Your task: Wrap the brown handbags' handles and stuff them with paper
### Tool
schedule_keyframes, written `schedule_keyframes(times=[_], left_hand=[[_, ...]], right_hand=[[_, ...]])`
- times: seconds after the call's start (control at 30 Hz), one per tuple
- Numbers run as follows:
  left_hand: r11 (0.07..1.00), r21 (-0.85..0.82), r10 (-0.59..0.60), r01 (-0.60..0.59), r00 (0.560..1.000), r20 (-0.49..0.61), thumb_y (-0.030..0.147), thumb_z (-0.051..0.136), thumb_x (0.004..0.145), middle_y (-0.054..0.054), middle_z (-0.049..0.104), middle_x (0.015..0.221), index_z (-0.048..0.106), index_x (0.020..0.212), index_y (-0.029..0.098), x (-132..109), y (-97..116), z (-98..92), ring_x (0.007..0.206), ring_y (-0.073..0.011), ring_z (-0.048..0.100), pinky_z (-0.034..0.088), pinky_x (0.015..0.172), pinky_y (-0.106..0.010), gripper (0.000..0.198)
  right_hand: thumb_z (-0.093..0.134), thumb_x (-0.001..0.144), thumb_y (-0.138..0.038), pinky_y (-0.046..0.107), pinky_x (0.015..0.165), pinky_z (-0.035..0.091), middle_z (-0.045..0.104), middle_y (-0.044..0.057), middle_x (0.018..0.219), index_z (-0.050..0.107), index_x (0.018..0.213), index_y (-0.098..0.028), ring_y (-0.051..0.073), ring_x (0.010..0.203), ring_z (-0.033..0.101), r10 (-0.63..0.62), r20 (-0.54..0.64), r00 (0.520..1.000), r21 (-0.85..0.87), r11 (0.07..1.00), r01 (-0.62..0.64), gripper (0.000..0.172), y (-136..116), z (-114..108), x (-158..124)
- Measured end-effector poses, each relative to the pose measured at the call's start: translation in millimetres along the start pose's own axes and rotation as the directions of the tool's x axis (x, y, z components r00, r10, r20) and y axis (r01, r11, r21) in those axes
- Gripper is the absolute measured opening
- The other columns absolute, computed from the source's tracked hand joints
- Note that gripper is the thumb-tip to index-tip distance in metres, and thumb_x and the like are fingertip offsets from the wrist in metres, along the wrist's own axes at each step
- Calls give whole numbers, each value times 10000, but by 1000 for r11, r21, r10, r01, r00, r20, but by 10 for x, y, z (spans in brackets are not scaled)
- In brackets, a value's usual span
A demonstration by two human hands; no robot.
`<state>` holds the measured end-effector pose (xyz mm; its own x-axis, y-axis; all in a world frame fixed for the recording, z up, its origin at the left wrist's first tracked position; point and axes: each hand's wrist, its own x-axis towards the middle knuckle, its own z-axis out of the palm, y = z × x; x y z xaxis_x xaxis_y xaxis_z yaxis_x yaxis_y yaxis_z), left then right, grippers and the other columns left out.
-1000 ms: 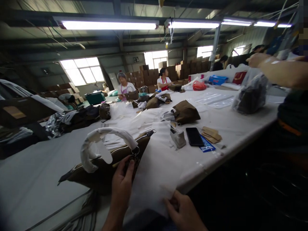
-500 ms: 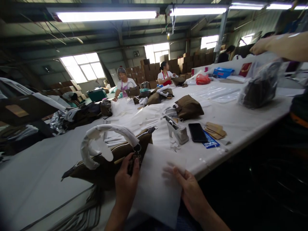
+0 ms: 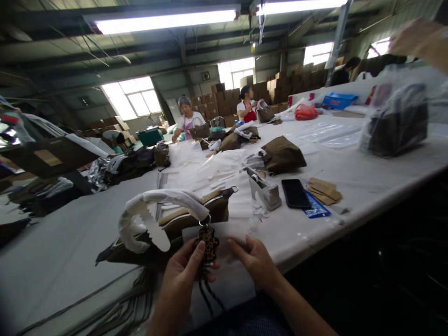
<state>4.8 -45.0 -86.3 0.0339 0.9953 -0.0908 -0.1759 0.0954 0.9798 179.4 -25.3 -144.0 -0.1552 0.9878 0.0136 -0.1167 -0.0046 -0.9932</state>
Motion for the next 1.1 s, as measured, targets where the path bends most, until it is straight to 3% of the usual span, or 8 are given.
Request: schedule_keyframes(times=[0.1, 0.2, 0.37, 0.6, 0.8, 0.93, 1.03, 1.1], left_hand=[[999, -23, -27, 27, 999, -21, 551, 736, 797, -94, 732, 868, 729, 1019, 112, 13, -153, 55, 659, -184, 707, 565, 499, -225, 492], [1000, -2, -17, 17, 998, -63, 570, 739, 786, -107, 746, 905, 737, 1046, 119, 48, -262, 35, 675, -191, 712, 577, 541, -246, 520], [994, 64, 96, -87, 982, -159, 571, 727, 796, -104, 752, 841, 769, 950, 125, 41, -316, 19, 734, -207, 709, 573, 583, -244, 474], [998, 56, 40, -35, 994, -104, 624, 700, 795, -105, 752, 853, 757, 968, 118, 59, -431, 25, 670, -205, 719, 565, 574, -254, 538], [996, 89, 13, -8, 999, -52, 661, 669, 799, -145, 760, 972, 743, 1047, 116, 152, -466, -22, 695, -225, 729, 572, 618, -292, 603], [954, 280, 109, -104, 994, -2, 629, 564, 889, -102, 763, 888, 768, 977, 160, 84, -448, -43, 780, -241, 716, 551, 702, -306, 519], [856, 477, 288, -202, 950, -116, 594, 535, 915, -74, 748, 860, 766, 966, 199, -49, -416, -177, 835, -249, 687, 517, 783, -326, 461], [799, 564, 424, -210, 861, -281, 600, 571, 886, -77, 740, 979, 734, 1017, 211, -119, -391, -312, 950, -272, 671, 494, 880, -354, 441]], right_hand=[[695, 866, -510, 243, 696, 480, 727, 27, 840, 737, 921, -148, 140, 748, 621, -32, 90, 995, 102, 995, 23, 368, -91, 84, 188], [695, 863, -515, 239, 669, 464, 710, 29, 822, 722, 908, -135, 134, 723, 602, 13, 137, 990, 154, 987, -34, 384, -159, 88, 270], [678, 882, -492, 265, 682, 477, 707, 47, 802, 709, 889, -123, 157, 725, 620, 23, 138, 990, 177, 983, -48, 370, -146, 48, 255], [656, 899, -481, 270, 655, 489, 717, 61, 800, 715, 897, -126, 158, 690, 626, 59, 106, 993, 275, 958, -87, 359, -121, 64, 205], [771, 797, -488, 313, 723, 539, 755, 81, 898, 728, 979, -134, 215, 797, 685, -23, 93, 995, 22, 1000, 21, 401, -228, 106, 273], [794, 777, -455, 410, 945, 531, 763, 89, 1042, 746, 1057, -161, 283, 1008, 695, -110, 62, 992, -133, 984, 118, 409, -310, 166, 303], [782, 795, -452, 444, 1019, 503, 749, 82, 1122, 736, 1125, -187, 291, 1083, 678, -103, 73, 992, -113, 987, 111, 426, -345, 174, 292], [773, 810, -445, 449, 1012, 510, 740, 85, 1150, 725, 1160, -193, 289, 1090, 676, -83, 111, 990, -70, 993, 91, 433, -360, 155, 283]])
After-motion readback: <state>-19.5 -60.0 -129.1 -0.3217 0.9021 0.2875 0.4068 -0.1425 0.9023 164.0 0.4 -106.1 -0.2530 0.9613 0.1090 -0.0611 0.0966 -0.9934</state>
